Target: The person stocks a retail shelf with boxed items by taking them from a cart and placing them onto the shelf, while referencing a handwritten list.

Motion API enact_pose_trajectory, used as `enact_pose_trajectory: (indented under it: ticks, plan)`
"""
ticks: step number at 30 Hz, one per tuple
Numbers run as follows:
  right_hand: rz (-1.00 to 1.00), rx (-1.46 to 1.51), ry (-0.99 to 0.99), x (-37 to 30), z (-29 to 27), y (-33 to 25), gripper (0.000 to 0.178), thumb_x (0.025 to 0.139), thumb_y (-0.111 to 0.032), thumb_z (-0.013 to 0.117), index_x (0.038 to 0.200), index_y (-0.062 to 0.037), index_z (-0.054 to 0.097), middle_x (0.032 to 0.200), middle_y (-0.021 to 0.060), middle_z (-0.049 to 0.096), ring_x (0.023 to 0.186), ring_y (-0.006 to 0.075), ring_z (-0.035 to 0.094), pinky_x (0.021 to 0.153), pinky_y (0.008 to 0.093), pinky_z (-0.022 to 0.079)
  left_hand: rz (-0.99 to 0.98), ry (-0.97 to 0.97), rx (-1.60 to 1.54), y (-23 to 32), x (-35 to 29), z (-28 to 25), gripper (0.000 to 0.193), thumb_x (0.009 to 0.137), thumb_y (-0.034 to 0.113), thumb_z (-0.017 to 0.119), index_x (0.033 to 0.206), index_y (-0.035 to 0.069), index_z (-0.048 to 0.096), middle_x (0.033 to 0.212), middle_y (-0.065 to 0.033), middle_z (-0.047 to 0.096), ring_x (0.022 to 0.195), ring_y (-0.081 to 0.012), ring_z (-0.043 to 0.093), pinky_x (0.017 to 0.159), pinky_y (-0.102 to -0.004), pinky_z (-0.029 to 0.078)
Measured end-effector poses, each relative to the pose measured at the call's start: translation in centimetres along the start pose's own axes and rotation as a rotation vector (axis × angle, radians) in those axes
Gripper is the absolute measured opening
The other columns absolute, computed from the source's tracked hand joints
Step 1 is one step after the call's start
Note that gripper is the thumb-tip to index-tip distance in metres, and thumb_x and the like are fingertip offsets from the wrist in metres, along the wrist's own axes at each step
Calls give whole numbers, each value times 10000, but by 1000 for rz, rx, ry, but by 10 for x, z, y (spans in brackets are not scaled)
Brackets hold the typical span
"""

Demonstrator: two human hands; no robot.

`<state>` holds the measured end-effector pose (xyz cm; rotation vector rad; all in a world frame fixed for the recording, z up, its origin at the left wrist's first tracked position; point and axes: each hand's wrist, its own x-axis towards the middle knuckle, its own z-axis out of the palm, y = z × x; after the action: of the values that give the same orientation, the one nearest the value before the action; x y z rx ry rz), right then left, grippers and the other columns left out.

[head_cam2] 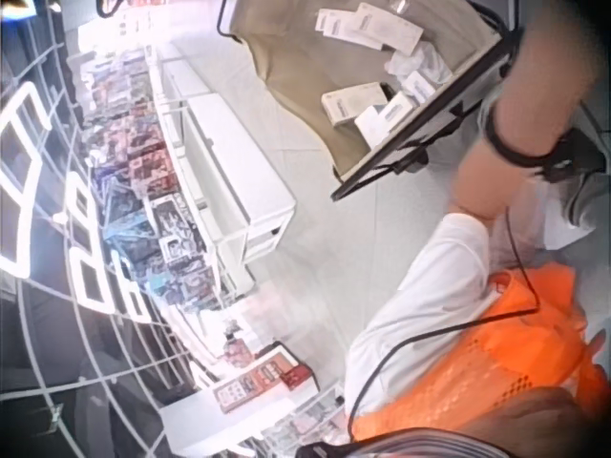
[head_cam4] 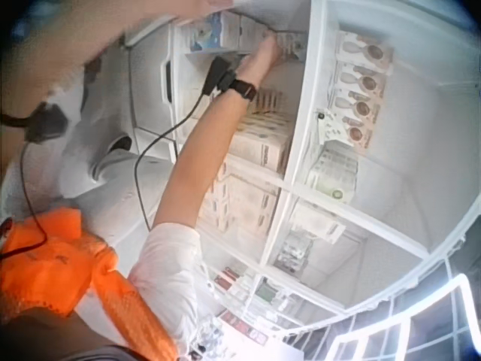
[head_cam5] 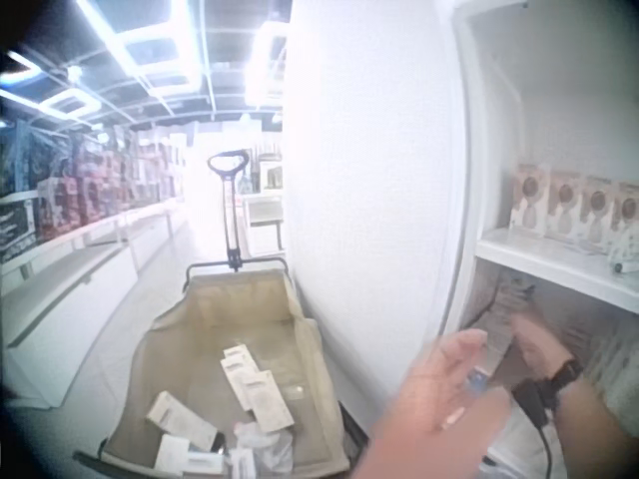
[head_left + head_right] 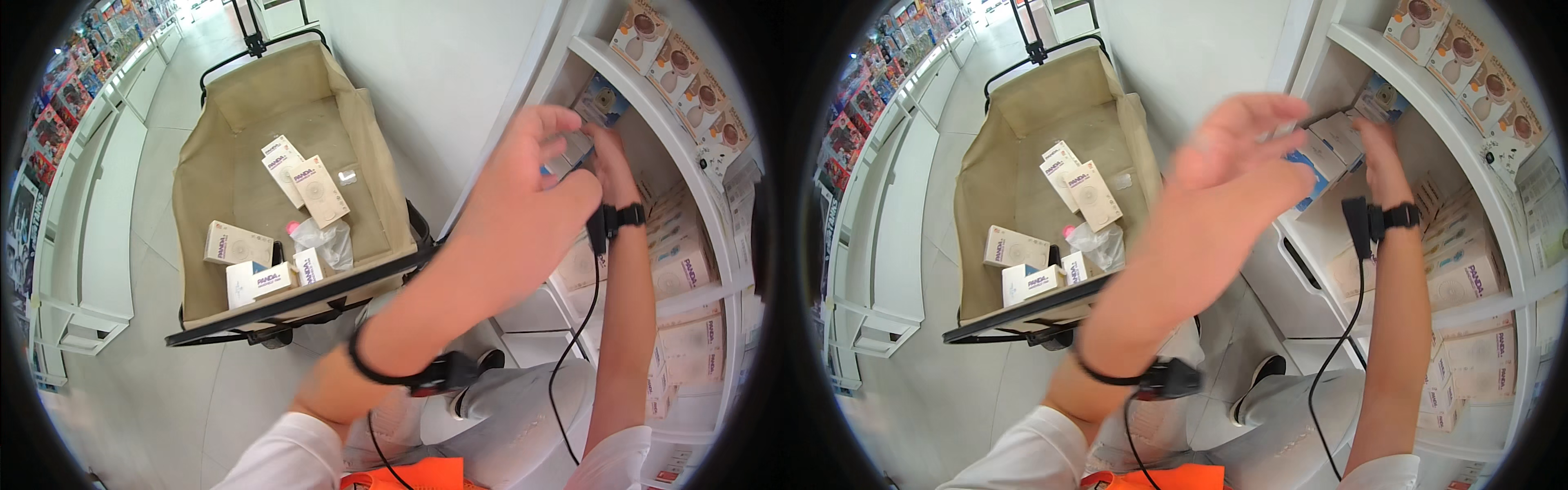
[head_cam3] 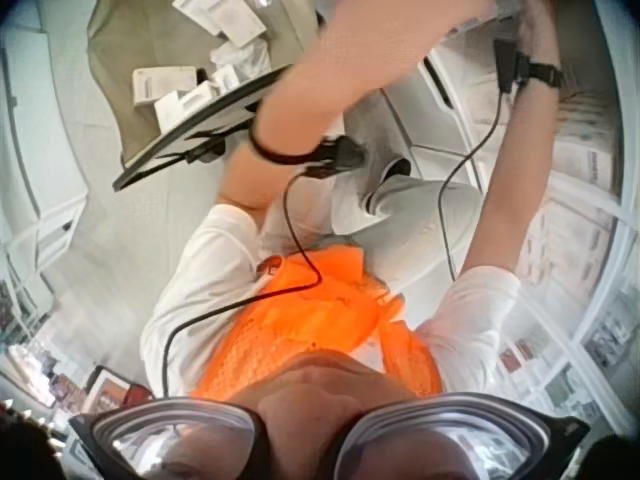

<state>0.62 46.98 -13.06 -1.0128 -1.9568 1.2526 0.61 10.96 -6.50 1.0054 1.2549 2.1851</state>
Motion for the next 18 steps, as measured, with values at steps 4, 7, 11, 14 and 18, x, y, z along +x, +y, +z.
enact_pose_trajectory:
  ticks: [4,7,11,14,18]
  plan:
    - [-28,188,-206,-86,-4,13,647,876,-230,689,1387,105,476,1302,168,589,1137,216,570,973,337,448,-71,-125,579,79,-33,-49,566,920,149,690,1434,29,484,1430,-122,530,1357,-266,490,1083,-373,433]
    - [-122,279,-255,-171,-2,-8,636,912,-192,659,1439,87,437,1389,176,539,1271,227,544,1064,333,416,-235,-222,1127,112,-31,-107,571,939,278,700,1424,43,512,1351,-142,587,1179,-246,569,967,-365,495]
    - [-174,388,-373,-232,0,-24,581,940,-135,620,1463,41,436,1457,187,495,1435,284,458,1161,370,363,-978,-456,1529,115,-22,-218,552,954,429,642,1377,80,581,1237,-151,653,1122,-269,641,841,-384,578]
    - [-128,388,-421,-235,-8,-14,527,951,-126,613,1437,13,464,1399,155,526,1344,258,527,1109,363,410,-1650,-390,1487,51,-38,-284,708,894,499,698,1509,225,477,1514,-126,472,1251,-368,586,826,-542,635]
    - [-99,394,-508,-231,-22,-11,427,965,-129,618,1359,5,522,1265,105,595,1196,198,602,1015,333,473,-1876,-401,1294,-5,-93,-346,882,903,479,699,1622,285,227,1621,-248,298,1373,-452,469,998,-601,532]
